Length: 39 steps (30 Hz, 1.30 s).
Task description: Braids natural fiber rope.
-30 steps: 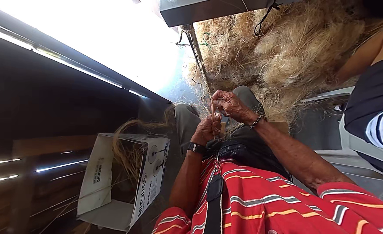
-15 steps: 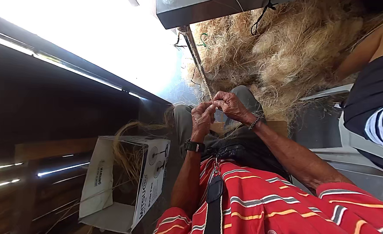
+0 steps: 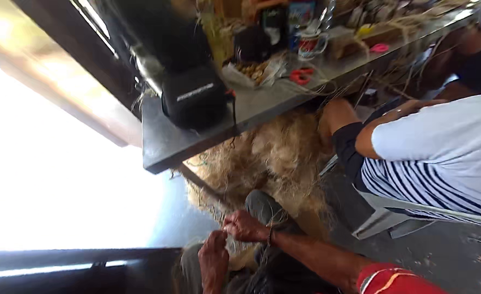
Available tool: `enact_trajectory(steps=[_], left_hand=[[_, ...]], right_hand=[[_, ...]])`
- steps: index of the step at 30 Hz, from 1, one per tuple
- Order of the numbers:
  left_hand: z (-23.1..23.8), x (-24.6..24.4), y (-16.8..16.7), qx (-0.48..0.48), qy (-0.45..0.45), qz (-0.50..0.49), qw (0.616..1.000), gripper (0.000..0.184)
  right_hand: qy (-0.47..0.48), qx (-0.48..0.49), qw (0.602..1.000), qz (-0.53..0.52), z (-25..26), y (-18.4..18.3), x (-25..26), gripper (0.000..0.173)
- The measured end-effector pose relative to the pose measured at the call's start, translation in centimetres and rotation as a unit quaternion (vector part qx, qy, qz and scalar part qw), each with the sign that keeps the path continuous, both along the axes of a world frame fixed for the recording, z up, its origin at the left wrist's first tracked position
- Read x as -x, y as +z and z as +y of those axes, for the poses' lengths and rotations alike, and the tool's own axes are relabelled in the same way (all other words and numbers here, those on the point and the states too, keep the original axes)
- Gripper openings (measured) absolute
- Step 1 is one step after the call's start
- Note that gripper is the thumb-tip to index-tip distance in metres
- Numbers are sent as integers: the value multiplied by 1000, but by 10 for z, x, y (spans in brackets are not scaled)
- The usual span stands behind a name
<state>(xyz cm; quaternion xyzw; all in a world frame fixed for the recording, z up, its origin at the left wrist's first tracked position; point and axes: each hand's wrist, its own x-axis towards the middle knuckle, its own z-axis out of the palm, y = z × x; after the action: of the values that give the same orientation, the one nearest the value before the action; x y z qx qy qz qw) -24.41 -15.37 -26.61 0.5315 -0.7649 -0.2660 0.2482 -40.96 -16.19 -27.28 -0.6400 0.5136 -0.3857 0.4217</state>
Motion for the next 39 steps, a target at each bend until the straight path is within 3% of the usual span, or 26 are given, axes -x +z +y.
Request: enact_trajectory(steps=[5,12,14,17,23,26,30,33,36,39], left_hand=[[15,-27,-9,-127,-21,84,988,29],[22,-97,-27,-163,2,168,972,23],[31,-114,-24,-200,41,204,958,21],[39,-137,-28,-228,133,223,938,20],[49,-176,-26,-183,383,81,902,36],[40,-155,-3,-103,362,82,923,39],[23,-85,24,-101,151,122,976,37],[0,-20,32,-164,40,127,977,34],[-25,26,7,-203,56,171,963,19],[-32,33,-9,-221,86,240,941,13]], right_hand=[[3,11,1000,-20,-2,-9,10,19],[-8,27,999,23,-7,-2,28,21],[2,-16,1000,15,-3,-6,36,21],[-30,10,1000,0,-5,-35,46,17],[-52,2,999,13,-18,-37,54,14],[-47,-15,999,19,-13,-29,47,14],[-20,-17,1000,-6,-12,-26,29,13],[6,-19,1000,-15,-12,-24,26,13],[32,-13,999,-35,-13,-22,29,14],[68,-78,990,-97,-12,-13,36,14]])
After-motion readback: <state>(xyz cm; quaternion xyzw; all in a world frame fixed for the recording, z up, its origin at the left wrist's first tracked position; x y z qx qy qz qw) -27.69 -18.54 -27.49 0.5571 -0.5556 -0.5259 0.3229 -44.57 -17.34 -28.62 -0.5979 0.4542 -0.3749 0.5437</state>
